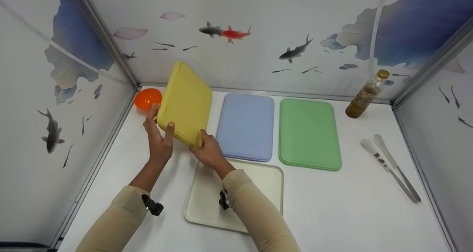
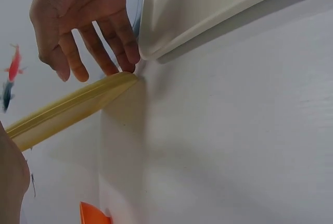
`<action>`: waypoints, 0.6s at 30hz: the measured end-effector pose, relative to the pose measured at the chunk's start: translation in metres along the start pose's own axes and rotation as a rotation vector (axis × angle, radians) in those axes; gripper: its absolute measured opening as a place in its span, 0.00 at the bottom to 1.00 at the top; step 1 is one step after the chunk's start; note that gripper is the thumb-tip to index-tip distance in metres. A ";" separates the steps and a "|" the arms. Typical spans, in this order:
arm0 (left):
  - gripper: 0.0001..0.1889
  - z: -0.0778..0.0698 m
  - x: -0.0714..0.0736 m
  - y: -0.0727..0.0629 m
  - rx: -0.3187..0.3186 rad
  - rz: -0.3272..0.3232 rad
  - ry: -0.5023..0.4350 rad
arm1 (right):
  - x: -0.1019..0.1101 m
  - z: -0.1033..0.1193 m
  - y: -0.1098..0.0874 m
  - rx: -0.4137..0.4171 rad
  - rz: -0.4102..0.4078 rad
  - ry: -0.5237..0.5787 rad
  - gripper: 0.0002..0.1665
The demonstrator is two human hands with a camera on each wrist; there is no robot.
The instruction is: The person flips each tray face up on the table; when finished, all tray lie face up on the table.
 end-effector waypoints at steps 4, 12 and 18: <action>0.38 -0.003 -0.004 0.000 -0.019 0.020 -0.048 | 0.002 0.001 0.001 0.001 -0.002 -0.003 0.45; 0.35 -0.010 -0.015 -0.001 -0.062 0.032 -0.092 | 0.008 0.003 0.004 0.008 0.008 -0.090 0.45; 0.34 -0.014 -0.022 -0.003 -0.070 0.051 -0.099 | 0.014 0.008 0.004 0.024 0.022 -0.093 0.42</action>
Point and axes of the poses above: each hand's wrist, its own y-axis towards the middle knuckle, its own x-axis out of the back of the hand, z = x × y, the point moved 1 cm from there along y, towards the middle knuckle, and after that the axes turned 13 degrees about -y, right-handed, at the moved point
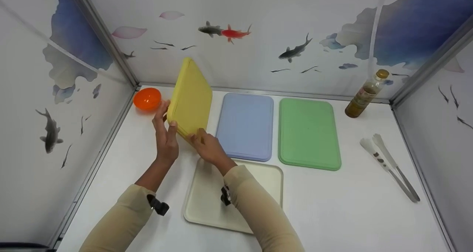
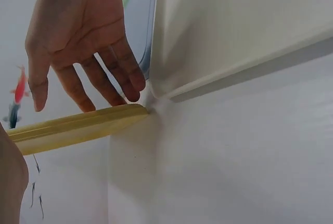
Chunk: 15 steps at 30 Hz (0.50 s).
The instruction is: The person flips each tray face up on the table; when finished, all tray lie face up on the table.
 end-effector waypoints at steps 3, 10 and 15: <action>0.33 0.000 -0.002 0.000 -0.014 0.003 -0.002 | 0.006 0.007 0.001 0.017 -0.014 0.026 0.42; 0.31 -0.001 -0.007 0.000 -0.026 0.005 -0.025 | 0.023 0.033 0.008 0.115 -0.108 0.061 0.45; 0.30 -0.006 -0.013 0.002 -0.008 0.020 -0.070 | 0.039 0.050 0.016 0.205 -0.179 0.025 0.57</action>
Point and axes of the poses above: each hand's wrist, its own y-axis towards the middle knuckle, its own x-axis out of the back of the hand, z = x × y, the point moved 1 cm from there along y, towards the middle knuckle, and after that the axes turned 13 degrees about -y, right-handed, at the moved point
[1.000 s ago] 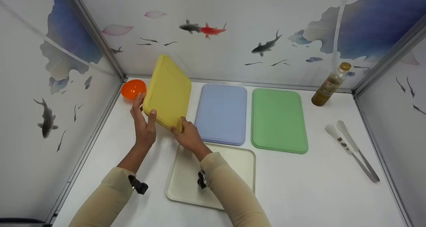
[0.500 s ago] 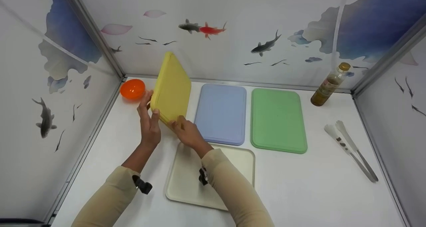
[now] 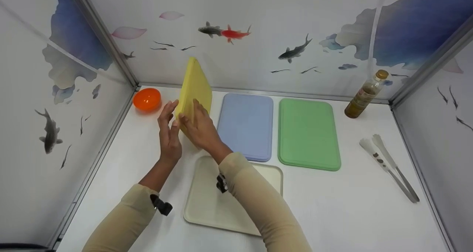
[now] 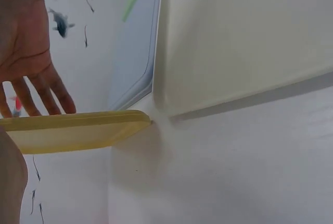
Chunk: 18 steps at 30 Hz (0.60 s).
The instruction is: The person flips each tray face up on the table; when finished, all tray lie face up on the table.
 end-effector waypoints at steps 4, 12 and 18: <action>0.30 0.001 -0.003 0.001 0.010 -0.005 -0.076 | 0.012 0.011 0.010 0.053 -0.039 -0.059 0.63; 0.29 0.005 -0.003 0.003 0.153 -0.022 -0.223 | 0.024 0.018 0.018 -0.025 -0.022 -0.151 0.54; 0.26 0.020 -0.001 0.005 0.401 0.014 -0.162 | 0.026 0.016 0.018 -0.036 -0.026 -0.166 0.52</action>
Point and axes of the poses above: each hand's wrist, its own y-axis towards the middle knuckle, its own x-axis out of the back of the hand, z = x × y, the point moved 1 cm from there along y, towards the middle knuckle, and after that the axes turned 13 degrees about -y, right-handed, at the moved point
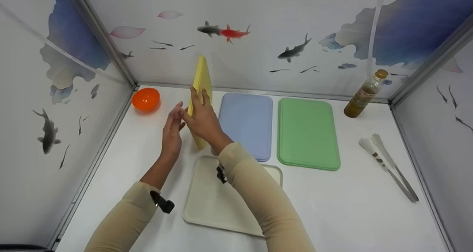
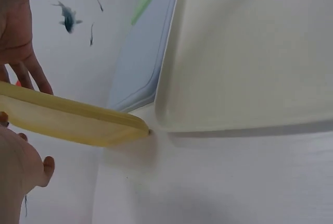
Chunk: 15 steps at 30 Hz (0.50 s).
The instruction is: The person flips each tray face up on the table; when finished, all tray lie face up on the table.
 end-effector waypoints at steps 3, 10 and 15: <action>0.28 0.017 0.001 0.006 0.185 0.047 0.144 | 0.001 -0.002 -0.001 -0.003 0.003 0.006 0.52; 0.31 0.059 0.002 0.018 0.391 0.232 0.528 | 0.006 -0.001 -0.004 -0.038 -0.024 0.036 0.47; 0.30 0.058 -0.002 0.020 0.475 0.287 0.582 | 0.009 0.002 -0.006 -0.110 -0.027 0.122 0.46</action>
Point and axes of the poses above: each hand's wrist, its own y-axis towards the middle knuckle, its own x-axis out of the back of the hand, z = x × y, the point moved 1 cm from there along y, towards the middle knuckle, and after that the axes turned 13 degrees about -y, right-handed, at the moved point
